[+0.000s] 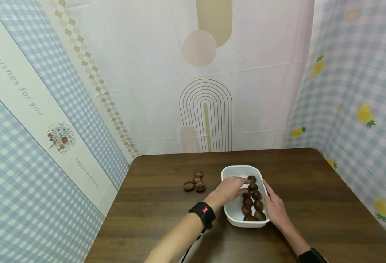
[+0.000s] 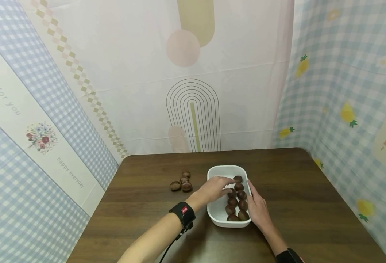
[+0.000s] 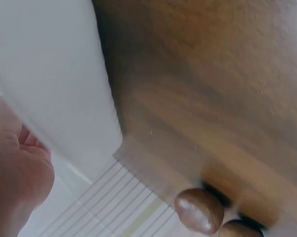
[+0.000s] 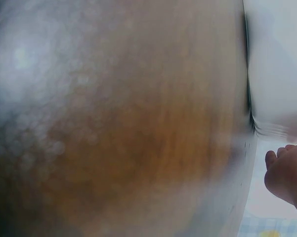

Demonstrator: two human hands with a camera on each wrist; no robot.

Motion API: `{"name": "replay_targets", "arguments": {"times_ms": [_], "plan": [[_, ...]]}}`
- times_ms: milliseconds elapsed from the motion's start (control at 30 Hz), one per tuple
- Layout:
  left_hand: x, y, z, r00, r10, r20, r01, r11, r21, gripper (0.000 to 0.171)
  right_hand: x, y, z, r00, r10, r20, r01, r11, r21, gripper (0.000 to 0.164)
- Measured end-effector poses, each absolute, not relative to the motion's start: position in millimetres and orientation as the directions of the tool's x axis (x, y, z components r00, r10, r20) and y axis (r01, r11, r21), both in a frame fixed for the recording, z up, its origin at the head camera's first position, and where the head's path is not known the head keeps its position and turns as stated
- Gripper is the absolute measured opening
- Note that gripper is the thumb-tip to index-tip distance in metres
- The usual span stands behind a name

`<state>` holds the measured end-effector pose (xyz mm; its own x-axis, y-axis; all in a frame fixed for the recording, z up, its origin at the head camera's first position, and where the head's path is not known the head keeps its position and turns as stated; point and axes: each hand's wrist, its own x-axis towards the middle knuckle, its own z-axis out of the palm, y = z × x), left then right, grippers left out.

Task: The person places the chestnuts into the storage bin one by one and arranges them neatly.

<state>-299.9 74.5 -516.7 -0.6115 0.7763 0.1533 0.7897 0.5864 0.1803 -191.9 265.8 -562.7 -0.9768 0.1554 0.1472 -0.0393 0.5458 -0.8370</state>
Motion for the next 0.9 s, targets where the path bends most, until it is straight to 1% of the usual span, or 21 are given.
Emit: {"name": "replay_targets", "arguments": {"times_ms": [133,267,433,667,900], "plan": [[-305,58,-504,-0.604,0.771,0.200,0.794,0.562,0.231,0.035,-191,266,-562,-0.978,0.158,0.137,-0.029,0.546,-0.837,0.056],[-310,41,-494,-0.633,0.745,0.212,0.770,0.579,0.268,0.035,-191,265,-561,-0.982,0.157,0.106,-0.005,0.539,-0.842,0.056],[-317,17,-491,-0.665,0.710,0.232,0.746,0.612,0.264,0.035,-190,266,-559,-0.982,0.159,0.105,0.000,0.549,-0.836,0.056],[-322,-19,-498,-0.698,0.667,0.258,0.716,0.649,0.257,0.036,-188,265,-559,-0.981,0.157,0.115,-0.011,0.548,-0.836,0.056],[-324,-52,-505,-0.724,0.646,0.243,0.690,0.678,0.253,0.037,-189,264,-561,-0.978,0.150,0.143,-0.038,0.547,-0.836,0.055]]}}
